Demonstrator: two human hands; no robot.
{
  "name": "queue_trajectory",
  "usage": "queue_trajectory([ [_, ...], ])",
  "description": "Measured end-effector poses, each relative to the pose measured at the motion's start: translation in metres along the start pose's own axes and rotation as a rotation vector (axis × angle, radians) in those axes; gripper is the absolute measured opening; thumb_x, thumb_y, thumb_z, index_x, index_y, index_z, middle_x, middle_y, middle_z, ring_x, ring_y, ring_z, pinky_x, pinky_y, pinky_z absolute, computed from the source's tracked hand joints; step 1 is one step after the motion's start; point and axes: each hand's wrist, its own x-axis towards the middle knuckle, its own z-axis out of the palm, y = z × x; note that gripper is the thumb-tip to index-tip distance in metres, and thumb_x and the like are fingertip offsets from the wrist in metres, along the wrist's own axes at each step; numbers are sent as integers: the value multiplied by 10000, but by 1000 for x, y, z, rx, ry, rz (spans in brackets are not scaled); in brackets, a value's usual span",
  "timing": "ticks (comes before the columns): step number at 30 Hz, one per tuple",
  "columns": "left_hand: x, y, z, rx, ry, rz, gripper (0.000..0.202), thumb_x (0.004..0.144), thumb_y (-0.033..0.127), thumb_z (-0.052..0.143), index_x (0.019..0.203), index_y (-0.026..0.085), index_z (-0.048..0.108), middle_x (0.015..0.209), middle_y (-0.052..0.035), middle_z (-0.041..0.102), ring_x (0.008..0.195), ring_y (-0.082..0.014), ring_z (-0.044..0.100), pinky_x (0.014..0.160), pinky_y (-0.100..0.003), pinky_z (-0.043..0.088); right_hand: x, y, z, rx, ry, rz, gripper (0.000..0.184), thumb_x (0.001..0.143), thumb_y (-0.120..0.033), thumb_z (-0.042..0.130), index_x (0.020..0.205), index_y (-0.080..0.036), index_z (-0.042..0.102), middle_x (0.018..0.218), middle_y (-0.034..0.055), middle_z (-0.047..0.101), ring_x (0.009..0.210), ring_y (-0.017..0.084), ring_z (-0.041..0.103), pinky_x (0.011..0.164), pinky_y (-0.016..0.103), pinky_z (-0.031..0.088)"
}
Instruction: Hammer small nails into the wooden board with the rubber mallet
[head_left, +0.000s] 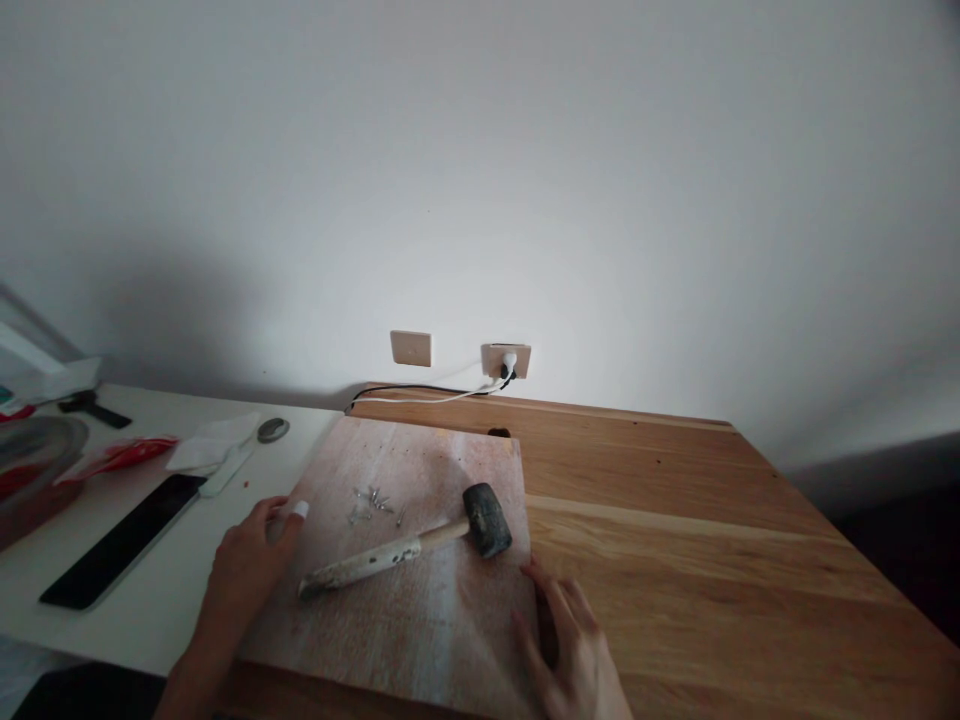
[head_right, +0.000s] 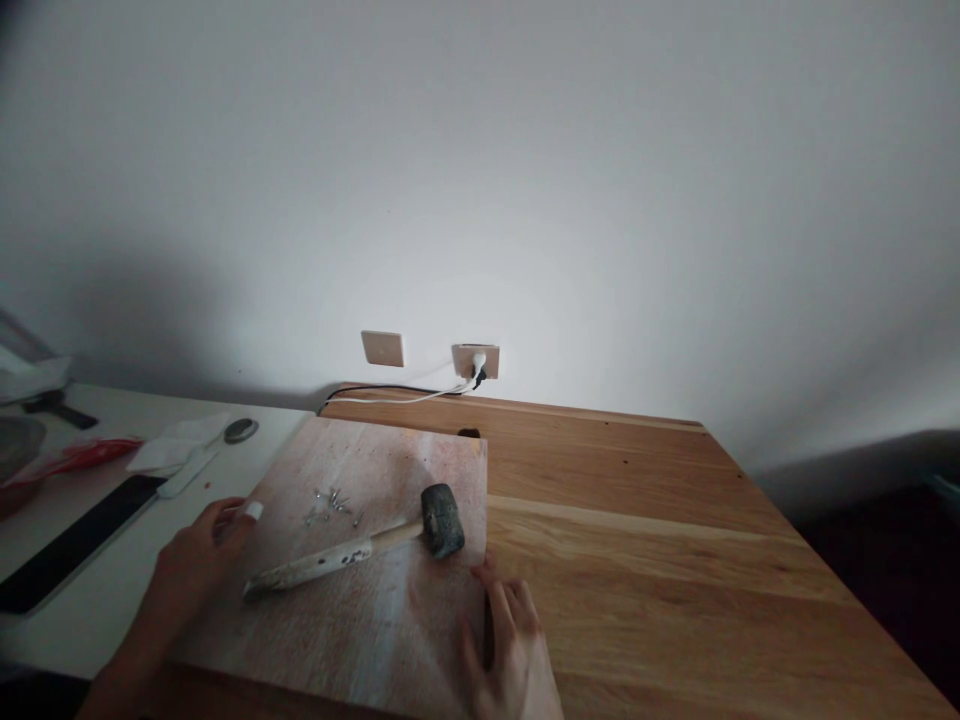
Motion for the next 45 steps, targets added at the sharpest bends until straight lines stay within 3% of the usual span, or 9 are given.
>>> queue_trajectory([
  [7,9,12,-21,-57,28,-92,424,885,489,448,1106,183,640,1159,-162,743,1129,-388,679,1041,-508,479,-2,-12,-6,85,-96,20,419,1015,-311,550,1431,-267,565,1167,79,719,1048,216,741,926,314,626],
  [12,17,-1,-20,-21,-30,-106,453,919,503,427,1138,162,628,1125,-181,744,1106,-390,686,1027,-499,490,1,-24,3,158,-99,4,437,1006,-266,555,1442,-267,556,1071,48,735,937,182,765,858,256,637],
  [15,16,-8,-18,58,-17,-113,516,933,538,398,1197,157,625,1147,-194,729,1128,-423,664,987,-513,509,4,-31,11,156,-90,-10,437,998,-253,560,1434,-274,558,1132,55,739,987,186,766,881,252,633],
  [21,17,-17,-25,189,3,-110,606,975,555,352,1308,114,600,1168,-234,716,1151,-459,647,919,-541,531,9,-40,31,22,-98,-73,512,959,-200,576,1468,-224,527,1351,112,702,1213,236,704,1010,316,602],
  [26,21,-33,-30,102,-2,-111,493,1000,460,362,1257,129,621,1173,-201,740,1100,-386,701,945,-454,524,10,-38,37,-70,-79,-142,481,976,-250,615,1452,-219,552,1543,108,581,1378,304,590,1088,443,566],
  [31,17,-38,-29,51,26,-99,479,980,478,399,1241,141,618,1197,-185,740,1118,-389,698,956,-459,517,15,-41,28,-33,-108,-115,431,1023,-241,544,1452,-210,520,1483,122,631,1350,280,610,1093,470,561],
  [36,16,-36,-25,90,55,-86,535,986,505,345,1266,129,603,1155,-212,737,1087,-405,698,937,-492,520,21,-48,20,-99,-153,-105,428,1065,-286,485,1484,-202,481,1530,133,582,1414,290,548,1146,529,501],
  [45,18,-36,-22,24,39,-81,555,970,513,356,1300,137,596,1287,-188,708,1192,-389,660,1017,-488,500,18,-45,24,-109,-160,-65,470,1074,-357,498,1514,-193,511,1579,107,537,1449,294,496,1197,537,434],
])
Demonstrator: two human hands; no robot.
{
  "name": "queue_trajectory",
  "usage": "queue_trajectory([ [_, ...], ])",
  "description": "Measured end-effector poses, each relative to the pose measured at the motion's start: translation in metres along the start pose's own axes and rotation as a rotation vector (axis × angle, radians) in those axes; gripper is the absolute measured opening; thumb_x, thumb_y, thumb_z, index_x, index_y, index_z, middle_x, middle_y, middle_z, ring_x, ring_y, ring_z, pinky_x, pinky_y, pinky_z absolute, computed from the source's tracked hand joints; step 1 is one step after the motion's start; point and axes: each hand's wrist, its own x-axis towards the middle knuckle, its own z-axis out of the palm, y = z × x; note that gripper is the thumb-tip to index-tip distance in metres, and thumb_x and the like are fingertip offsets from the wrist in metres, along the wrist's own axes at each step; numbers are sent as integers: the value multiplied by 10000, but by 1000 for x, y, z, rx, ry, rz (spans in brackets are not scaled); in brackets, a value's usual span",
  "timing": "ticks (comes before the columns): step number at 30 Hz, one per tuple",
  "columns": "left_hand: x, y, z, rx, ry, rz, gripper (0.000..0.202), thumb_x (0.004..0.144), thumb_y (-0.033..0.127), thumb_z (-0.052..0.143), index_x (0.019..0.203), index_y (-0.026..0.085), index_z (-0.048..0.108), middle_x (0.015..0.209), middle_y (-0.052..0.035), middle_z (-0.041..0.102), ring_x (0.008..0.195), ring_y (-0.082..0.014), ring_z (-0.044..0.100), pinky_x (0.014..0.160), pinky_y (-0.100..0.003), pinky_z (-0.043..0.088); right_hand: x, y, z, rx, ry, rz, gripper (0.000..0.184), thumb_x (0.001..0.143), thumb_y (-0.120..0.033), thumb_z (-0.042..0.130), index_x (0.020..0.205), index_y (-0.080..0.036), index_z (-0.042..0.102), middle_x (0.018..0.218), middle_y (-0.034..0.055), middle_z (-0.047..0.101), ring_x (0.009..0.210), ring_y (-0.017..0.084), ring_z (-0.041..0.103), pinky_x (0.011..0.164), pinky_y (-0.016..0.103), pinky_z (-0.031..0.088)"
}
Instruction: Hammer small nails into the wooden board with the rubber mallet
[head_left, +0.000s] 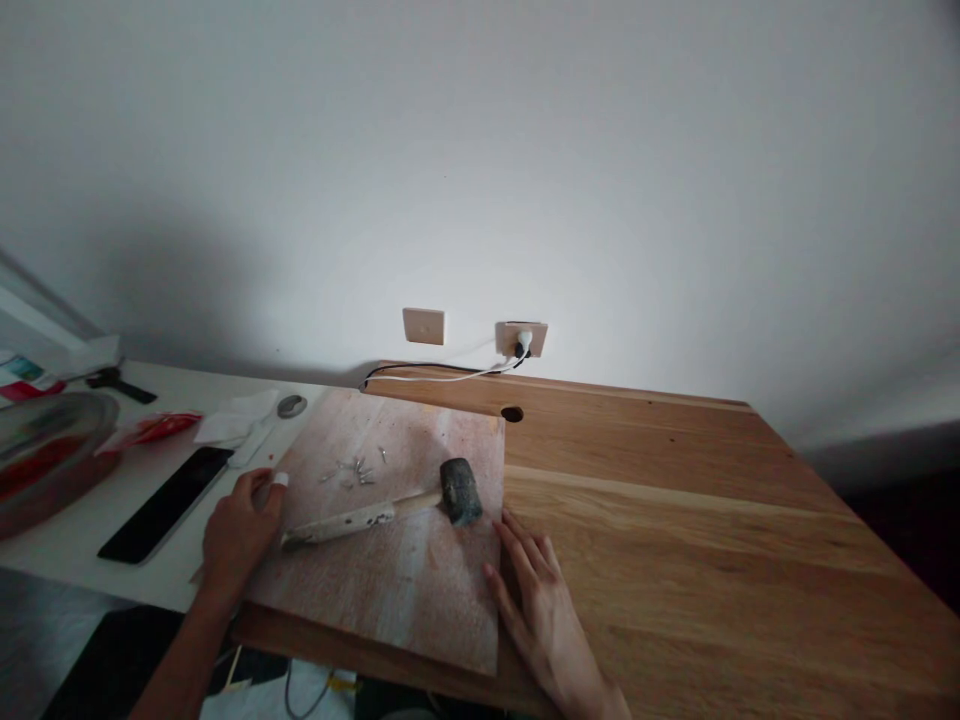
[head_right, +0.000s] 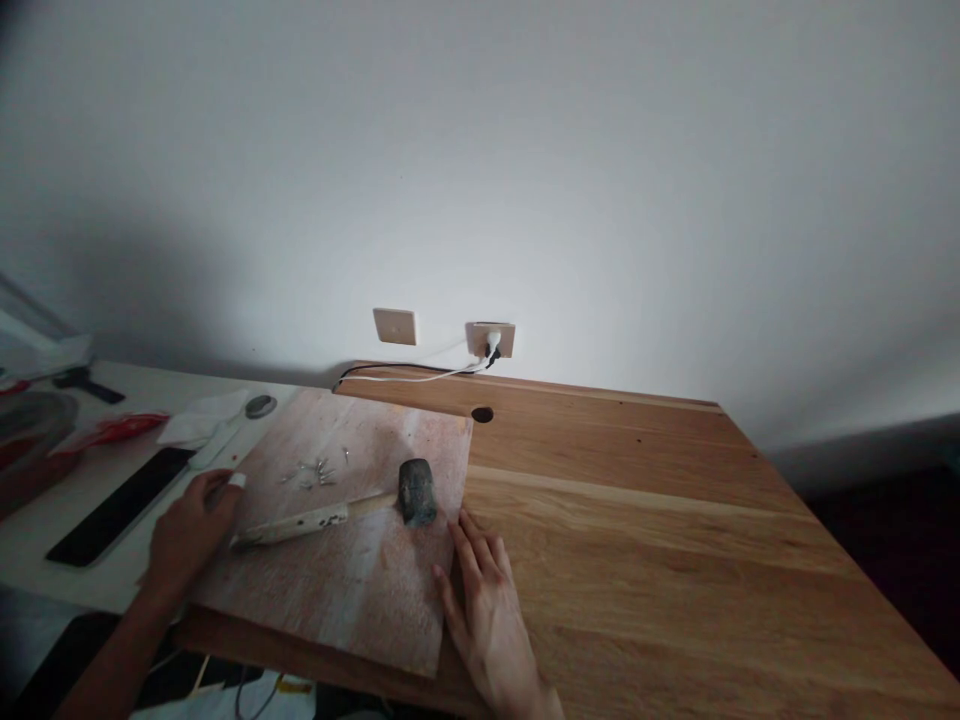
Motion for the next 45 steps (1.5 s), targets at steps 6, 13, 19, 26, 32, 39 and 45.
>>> queue_trajectory([
  [6,1,-2,3,-4,49,58,601,957,504,369,1310,74,593,1290,-245,659,1245,-410,609,1073,-522,467,0,-1,3,-22,40,-4,465,1062,-353,521,1503,-204,539,1581,108,534,1407,307,517,1150,547,483],
  [13,0,-8,7,-30,62,43,571,955,527,366,1298,130,594,1289,-193,699,1224,-391,638,1057,-503,481,-2,-1,1,3,93,-45,462,1044,-380,556,1491,-264,549,1503,106,612,1430,325,489,1130,589,489],
  [19,1,-6,-1,35,31,77,564,946,516,332,1245,134,620,1230,-184,733,1163,-375,685,1025,-465,507,-2,0,2,69,87,-12,444,1052,-384,537,1475,-249,556,1499,110,603,1448,297,471,1160,547,474],
  [26,-13,10,-9,154,0,177,503,969,488,365,1241,153,624,1121,-157,773,1044,-354,729,911,-422,530,-7,11,-4,150,112,84,421,1054,-380,510,1447,-236,554,1443,127,611,1368,276,568,1158,512,493],
  [32,-48,46,2,337,-35,281,431,988,410,392,1246,176,646,1065,-140,771,948,-352,739,769,-393,517,-24,46,-32,110,167,130,400,1036,-371,507,1404,-234,585,1372,118,660,1299,282,623,1128,498,521],
  [39,-79,74,32,299,-94,488,379,967,358,482,1249,186,668,1175,-144,757,1022,-317,728,855,-371,513,-55,97,-68,-9,238,270,416,1002,-448,503,1315,-217,647,1249,133,720,1164,299,706,1042,497,571],
  [45,-108,84,64,41,-130,701,306,942,317,501,1161,219,691,1182,-127,748,1038,-292,729,924,-388,546,-85,133,-99,-80,294,426,448,963,-534,503,1274,-253,661,1216,121,756,1137,318,733,991,485,600],
])
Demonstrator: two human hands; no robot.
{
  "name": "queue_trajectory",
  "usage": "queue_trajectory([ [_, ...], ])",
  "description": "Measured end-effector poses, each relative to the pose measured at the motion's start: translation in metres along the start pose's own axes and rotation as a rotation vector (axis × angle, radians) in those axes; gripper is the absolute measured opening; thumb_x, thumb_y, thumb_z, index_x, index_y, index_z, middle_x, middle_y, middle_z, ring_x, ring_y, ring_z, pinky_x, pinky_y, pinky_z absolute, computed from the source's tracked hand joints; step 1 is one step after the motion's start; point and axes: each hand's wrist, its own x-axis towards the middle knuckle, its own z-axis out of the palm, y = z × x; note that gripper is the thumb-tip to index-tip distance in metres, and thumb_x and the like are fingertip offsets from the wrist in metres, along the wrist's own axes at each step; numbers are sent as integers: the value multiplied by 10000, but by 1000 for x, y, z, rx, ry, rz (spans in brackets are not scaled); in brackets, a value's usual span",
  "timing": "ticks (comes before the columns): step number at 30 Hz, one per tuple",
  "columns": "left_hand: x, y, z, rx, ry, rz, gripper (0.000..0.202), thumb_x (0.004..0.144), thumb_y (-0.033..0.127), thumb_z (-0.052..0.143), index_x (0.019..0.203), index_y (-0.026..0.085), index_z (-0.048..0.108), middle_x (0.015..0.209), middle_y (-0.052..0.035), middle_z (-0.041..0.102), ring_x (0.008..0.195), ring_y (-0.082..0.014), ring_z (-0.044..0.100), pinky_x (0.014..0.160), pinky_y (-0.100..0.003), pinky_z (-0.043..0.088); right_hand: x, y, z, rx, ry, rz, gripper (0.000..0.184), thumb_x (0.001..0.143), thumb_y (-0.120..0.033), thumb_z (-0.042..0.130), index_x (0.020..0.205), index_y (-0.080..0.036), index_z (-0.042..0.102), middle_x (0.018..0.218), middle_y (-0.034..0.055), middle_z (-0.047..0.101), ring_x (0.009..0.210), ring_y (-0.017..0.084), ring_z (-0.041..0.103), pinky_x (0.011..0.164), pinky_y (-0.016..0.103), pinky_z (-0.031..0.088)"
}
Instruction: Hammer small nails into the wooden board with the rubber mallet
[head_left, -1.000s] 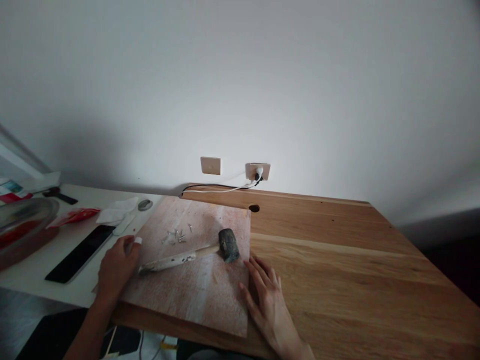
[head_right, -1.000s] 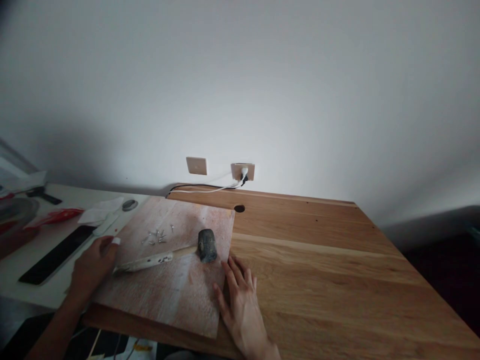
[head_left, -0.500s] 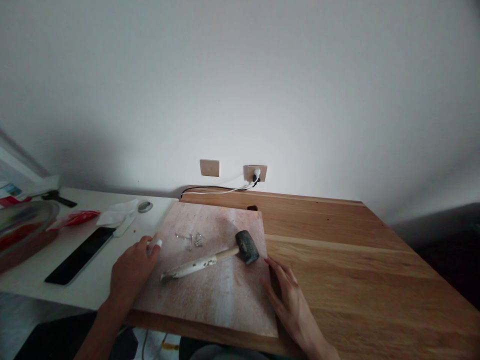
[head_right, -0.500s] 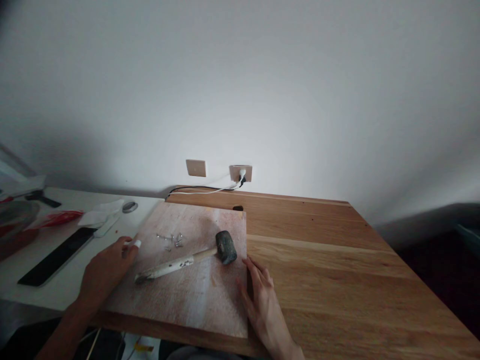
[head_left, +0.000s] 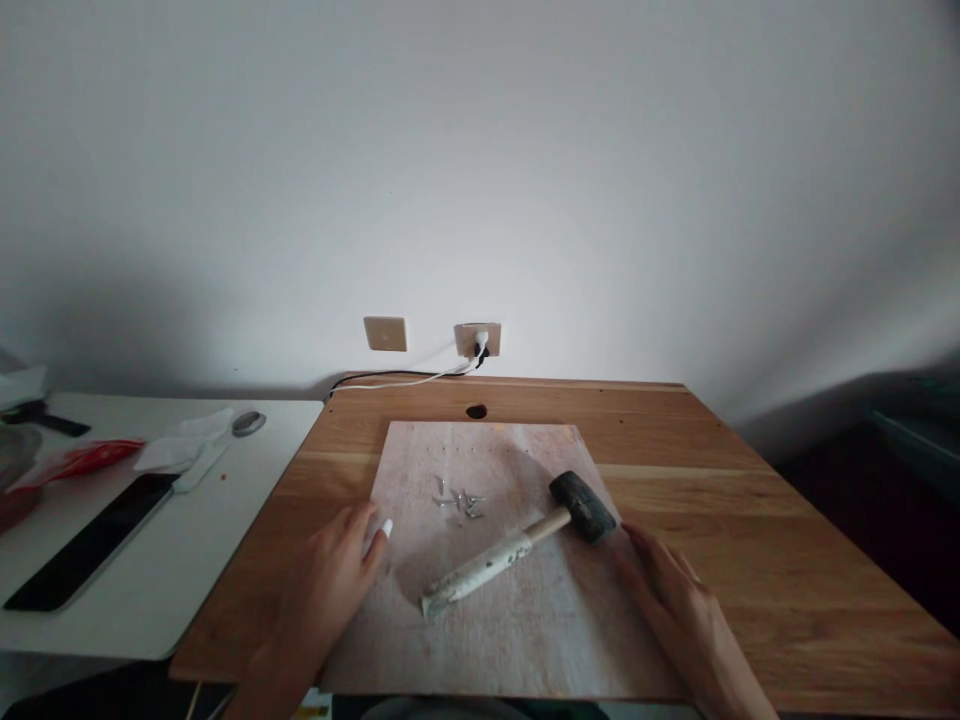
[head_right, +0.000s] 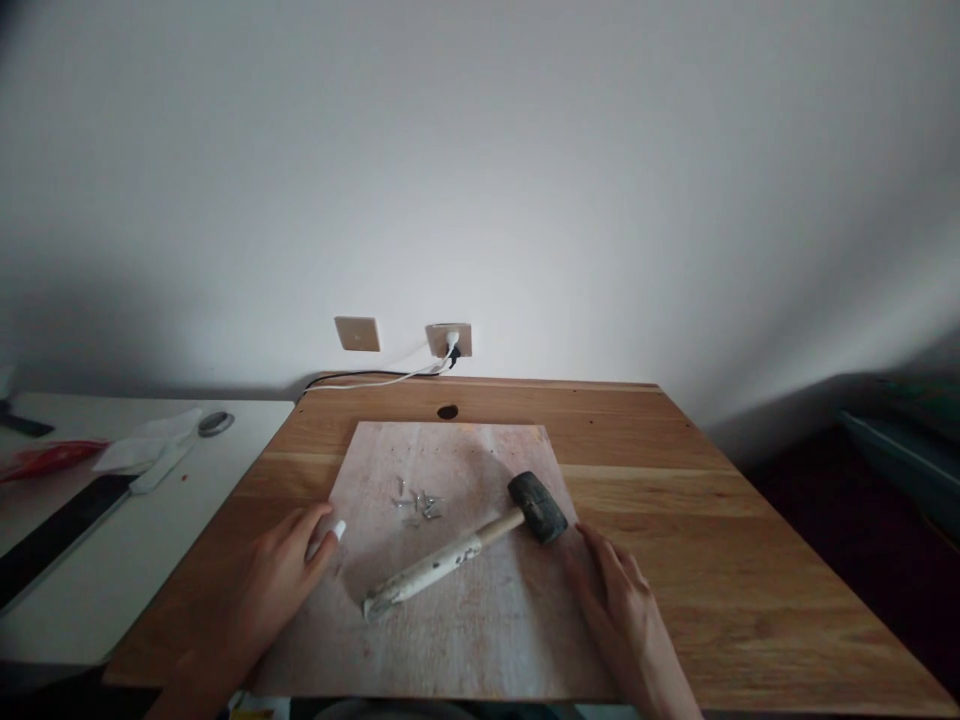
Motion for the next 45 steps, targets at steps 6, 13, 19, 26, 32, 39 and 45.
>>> queue_trajectory([
  [6,3,7,9,-144,33,82,275,930,288,480,1081,216,698,1111,-106,761,975,-261,739,887,-371,566,-6,12,-12,-10,15,28,458,961,-557,493,1243,-248,678,1212,115,763,1134,308,737,998,463,596],
  [13,11,7,7,-112,192,223,211,931,234,500,995,231,701,957,-66,731,892,-245,710,818,-357,563,-17,8,-14,-111,277,-128,384,997,-508,485,1109,-230,725,1215,128,728,1128,314,694,942,467,592],
  [19,22,47,6,-265,30,411,263,885,87,578,1051,251,699,975,-25,718,911,-204,697,839,-317,545,-32,-39,-23,65,181,-206,240,1012,-427,564,1007,-239,712,868,46,697,721,178,692,663,253,565],
  [26,40,74,9,-292,-113,552,319,881,37,644,1103,258,707,1030,-14,688,972,-193,665,860,-310,521,-24,-93,15,210,-270,-90,598,1049,-608,412,1446,-203,604,605,-32,632,523,160,648,564,225,515],
  [32,47,82,10,-289,-178,644,219,895,51,656,1003,233,711,1061,-27,653,1031,-203,636,892,-318,516,-8,-106,22,121,-325,-81,664,1046,-663,346,1428,-199,629,625,19,714,533,212,707,516,256,480],
  [39,49,92,9,-429,-171,624,212,910,16,586,962,212,646,1013,-19,677,1006,-189,634,895,-310,500,-5,-106,19,277,-274,-6,584,1023,-685,362,968,-212,700,593,10,647,496,177,618,506,255,437],
  [45,86,114,12,-657,-180,578,226,922,86,574,1071,215,684,955,-22,691,857,-154,641,799,-269,492,-23,-88,11,593,-195,254,433,902,-657,641,943,-226,635,644,-25,624,568,153,603,522,225,482],
])
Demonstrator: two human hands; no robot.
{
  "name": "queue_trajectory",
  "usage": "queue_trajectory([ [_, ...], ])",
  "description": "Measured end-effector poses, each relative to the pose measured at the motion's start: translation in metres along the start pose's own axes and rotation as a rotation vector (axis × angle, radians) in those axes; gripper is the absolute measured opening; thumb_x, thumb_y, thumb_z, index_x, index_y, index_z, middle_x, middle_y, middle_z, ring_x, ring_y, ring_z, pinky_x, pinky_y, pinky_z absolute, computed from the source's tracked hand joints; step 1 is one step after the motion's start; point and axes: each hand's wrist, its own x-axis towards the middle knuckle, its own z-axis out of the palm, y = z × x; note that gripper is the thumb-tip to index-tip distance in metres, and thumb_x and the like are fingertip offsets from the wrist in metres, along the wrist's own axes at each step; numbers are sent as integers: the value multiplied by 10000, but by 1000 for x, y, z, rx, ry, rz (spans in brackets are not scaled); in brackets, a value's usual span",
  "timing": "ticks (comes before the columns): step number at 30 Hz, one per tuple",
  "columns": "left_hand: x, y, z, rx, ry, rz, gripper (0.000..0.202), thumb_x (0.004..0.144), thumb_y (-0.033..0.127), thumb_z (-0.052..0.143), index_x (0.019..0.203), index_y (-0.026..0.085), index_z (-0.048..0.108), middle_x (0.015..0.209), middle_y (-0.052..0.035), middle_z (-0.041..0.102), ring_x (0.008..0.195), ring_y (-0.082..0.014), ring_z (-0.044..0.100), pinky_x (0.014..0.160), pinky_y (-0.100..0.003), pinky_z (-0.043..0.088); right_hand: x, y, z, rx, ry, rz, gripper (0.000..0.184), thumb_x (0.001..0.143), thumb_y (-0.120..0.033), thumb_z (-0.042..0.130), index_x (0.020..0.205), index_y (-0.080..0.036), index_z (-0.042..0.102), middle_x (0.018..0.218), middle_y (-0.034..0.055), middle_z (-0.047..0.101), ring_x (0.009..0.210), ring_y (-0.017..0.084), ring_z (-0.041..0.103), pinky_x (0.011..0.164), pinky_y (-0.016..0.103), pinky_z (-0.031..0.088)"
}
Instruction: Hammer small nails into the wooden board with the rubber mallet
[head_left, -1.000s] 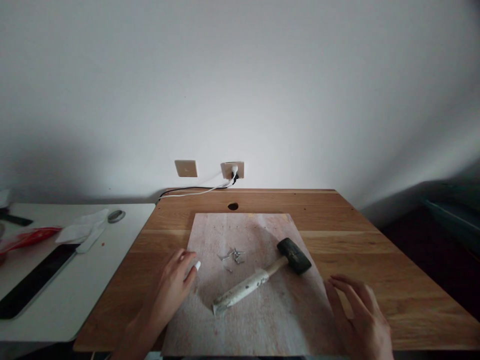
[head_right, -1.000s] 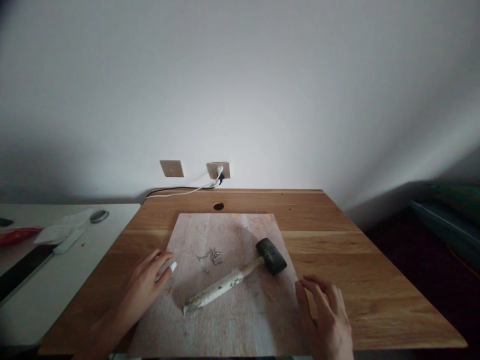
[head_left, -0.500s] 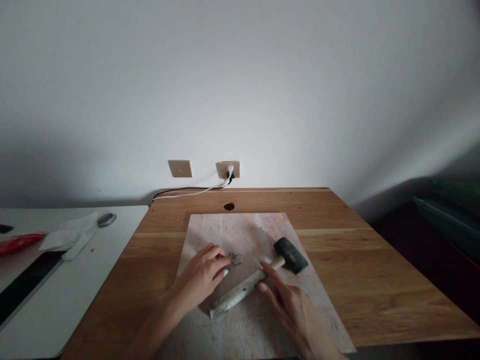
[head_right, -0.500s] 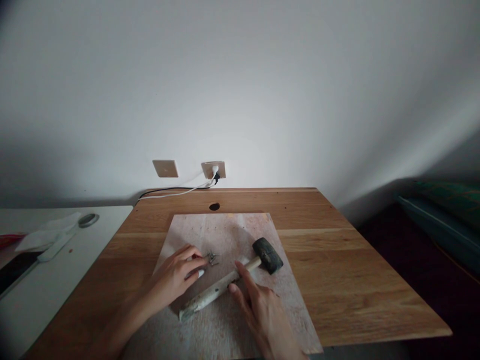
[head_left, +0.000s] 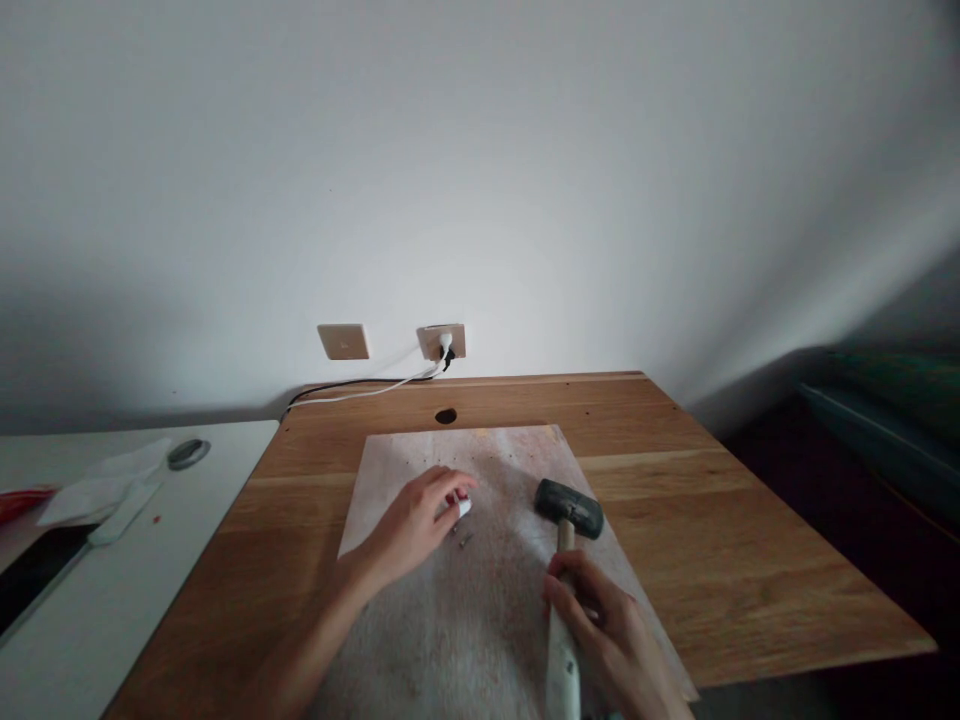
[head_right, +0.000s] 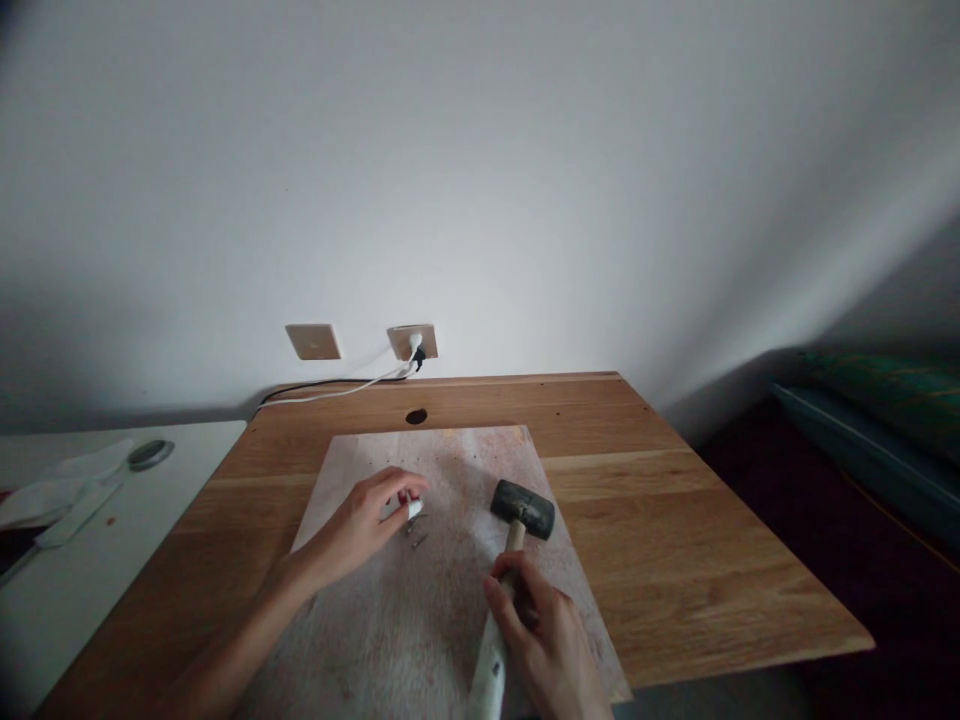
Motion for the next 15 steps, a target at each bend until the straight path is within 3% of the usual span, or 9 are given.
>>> queue_trajectory([
  [2,28,-5,5,-76,10,5,221,912,119,590,1071,211,713,927,-24,691,811,-146,633,753,-254,483,-6,0,-3,284,52,95,444,868,-641,703,1043,-255,570,694,-35,655,596,170,644,508,240,528],
  [4,59,-12,15,-138,16,7,153,897,145,611,971,193,736,901,-31,709,792,-146,632,727,-248,471,-11,-4,-7,541,92,229,598,803,-597,798,1221,-294,496,793,-31,698,566,176,666,418,231,511],
  [6,88,-21,29,-203,-13,-10,98,863,150,640,892,179,730,871,-27,728,770,-144,634,698,-241,461,-13,-11,-12,714,80,365,728,760,-541,856,1327,-301,467,898,-8,718,467,125,617,336,182,426],
  [8,111,-30,45,-242,-43,-33,63,831,150,660,847,173,717,818,-15,729,742,-143,632,677,-235,459,-15,-15,-18,832,-1,456,647,784,-528,840,1299,-269,546,885,-18,691,368,34,475,308,132,324],
  [11,132,-38,66,-246,-55,-34,81,806,126,648,833,170,711,793,-7,733,734,-143,637,709,-242,480,-18,-12,-23,888,-85,478,553,791,-557,816,1217,-246,652,737,-81,565,344,-24,294,318,101,222],
  [15,143,-39,80,-250,-64,-15,122,799,104,628,837,173,720,825,-12,754,762,-148,655,763,-258,500,-24,9,-24,628,66,407,676,798,-640,766,1351,-282,617,722,-70,541,371,9,311,336,129,233],
])
